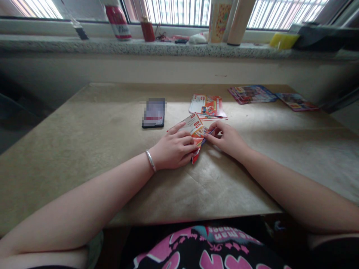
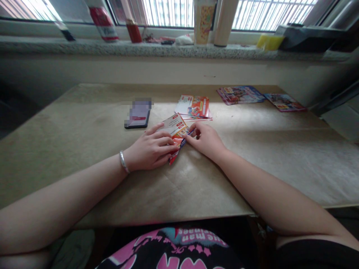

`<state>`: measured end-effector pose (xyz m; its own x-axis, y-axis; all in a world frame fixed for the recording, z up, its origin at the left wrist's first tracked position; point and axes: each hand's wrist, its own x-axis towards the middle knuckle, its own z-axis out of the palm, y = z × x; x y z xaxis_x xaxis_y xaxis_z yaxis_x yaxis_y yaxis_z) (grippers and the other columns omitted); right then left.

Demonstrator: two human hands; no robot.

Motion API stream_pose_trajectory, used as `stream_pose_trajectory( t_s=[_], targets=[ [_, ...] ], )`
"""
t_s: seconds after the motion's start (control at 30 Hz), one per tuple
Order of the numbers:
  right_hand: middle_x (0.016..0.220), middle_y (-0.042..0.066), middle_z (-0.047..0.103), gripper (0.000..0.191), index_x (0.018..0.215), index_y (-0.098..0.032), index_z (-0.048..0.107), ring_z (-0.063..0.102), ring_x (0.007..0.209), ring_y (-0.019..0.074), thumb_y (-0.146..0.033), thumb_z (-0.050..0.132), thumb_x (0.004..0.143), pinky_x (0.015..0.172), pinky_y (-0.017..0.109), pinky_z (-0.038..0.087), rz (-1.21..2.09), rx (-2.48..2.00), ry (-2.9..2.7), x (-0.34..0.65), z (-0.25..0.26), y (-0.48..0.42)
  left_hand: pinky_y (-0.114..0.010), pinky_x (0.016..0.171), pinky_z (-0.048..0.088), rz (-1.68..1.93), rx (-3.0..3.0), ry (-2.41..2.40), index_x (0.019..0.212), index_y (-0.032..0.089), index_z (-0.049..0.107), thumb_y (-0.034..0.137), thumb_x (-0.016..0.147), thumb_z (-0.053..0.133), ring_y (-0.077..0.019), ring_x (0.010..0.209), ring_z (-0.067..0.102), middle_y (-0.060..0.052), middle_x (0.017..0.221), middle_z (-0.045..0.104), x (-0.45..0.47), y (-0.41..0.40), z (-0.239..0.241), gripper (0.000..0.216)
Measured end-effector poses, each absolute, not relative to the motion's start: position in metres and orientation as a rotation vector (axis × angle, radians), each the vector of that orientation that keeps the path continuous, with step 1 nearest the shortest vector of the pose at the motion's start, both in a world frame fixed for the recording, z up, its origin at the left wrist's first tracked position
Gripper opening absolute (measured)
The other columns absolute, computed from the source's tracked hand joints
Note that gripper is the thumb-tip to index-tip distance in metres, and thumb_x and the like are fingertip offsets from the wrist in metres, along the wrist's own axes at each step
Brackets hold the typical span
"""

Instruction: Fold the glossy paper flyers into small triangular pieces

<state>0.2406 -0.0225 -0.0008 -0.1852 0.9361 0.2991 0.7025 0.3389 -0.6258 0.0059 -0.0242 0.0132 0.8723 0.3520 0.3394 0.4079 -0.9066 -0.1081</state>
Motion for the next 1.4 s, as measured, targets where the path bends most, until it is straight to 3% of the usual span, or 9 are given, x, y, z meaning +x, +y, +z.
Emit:
stream_pose_trajectory(
  t_s=[0.1,0.23,0.7,0.93,1.4],
  targets=[
    [0.082,0.004,0.068,0.021,0.081,-0.021,0.06,0.062,0.072,0.0175,-0.041,0.064,0.079,0.065,0.031,0.05,0.616,-1.379,-1.944,0.248,0.002,-0.023,-0.051,0.118,0.021,-0.455,-2.873,-0.586,0.109,0.026,0.068,0.033,0.092,0.048,-0.0204,0.107,0.058,-0.002,0.099,0.069,0.005,-0.024,0.014,0.027],
    [0.084,0.004,0.071,0.017,0.082,-0.021,0.066,0.064,0.08,0.0193,-0.037,0.062,0.081,0.073,0.033,0.05,0.577,-1.197,-2.196,0.26,0.005,-0.02,-0.051,0.118,0.021,-0.46,-2.882,-0.588,0.11,0.026,0.068,0.033,0.09,0.05,-0.0209,0.108,0.058,-0.002,0.101,0.069,0.004,-0.024,0.013,0.027],
    [0.078,0.004,0.069,0.015,0.068,-0.02,0.064,0.061,0.076,0.0196,-0.03,0.063,0.08,0.075,0.035,0.048,0.412,-1.301,-2.252,0.258,0.001,-0.013,-0.051,0.116,0.024,-0.484,-2.863,-0.611,0.108,0.025,0.068,0.033,0.091,0.051,-0.0206,0.103,0.059,-0.002,0.098,0.07,0.009,-0.027,0.013,0.026],
    [0.092,0.005,0.068,0.013,0.086,-0.025,0.074,0.061,0.092,0.0214,-0.033,0.067,0.079,0.085,0.037,0.049,0.35,-1.171,-2.283,0.256,-0.006,-0.012,-0.05,0.116,0.025,-0.457,-2.85,-0.654,0.108,0.024,0.069,0.035,0.094,0.048,-0.0205,0.103,0.058,-0.003,0.097,0.069,0.011,-0.03,0.01,0.028],
    [0.09,0.007,0.068,0.014,0.081,-0.021,0.073,0.061,0.09,0.0237,-0.034,0.068,0.078,0.086,0.041,0.047,0.329,-1.334,-2.175,0.245,-0.008,-0.013,-0.052,0.114,0.027,-0.496,-2.897,-0.771,0.108,0.025,0.07,0.035,0.092,0.049,-0.0215,0.101,0.055,-0.004,0.097,0.067,0.015,-0.033,0.008,0.028]
  ],
)
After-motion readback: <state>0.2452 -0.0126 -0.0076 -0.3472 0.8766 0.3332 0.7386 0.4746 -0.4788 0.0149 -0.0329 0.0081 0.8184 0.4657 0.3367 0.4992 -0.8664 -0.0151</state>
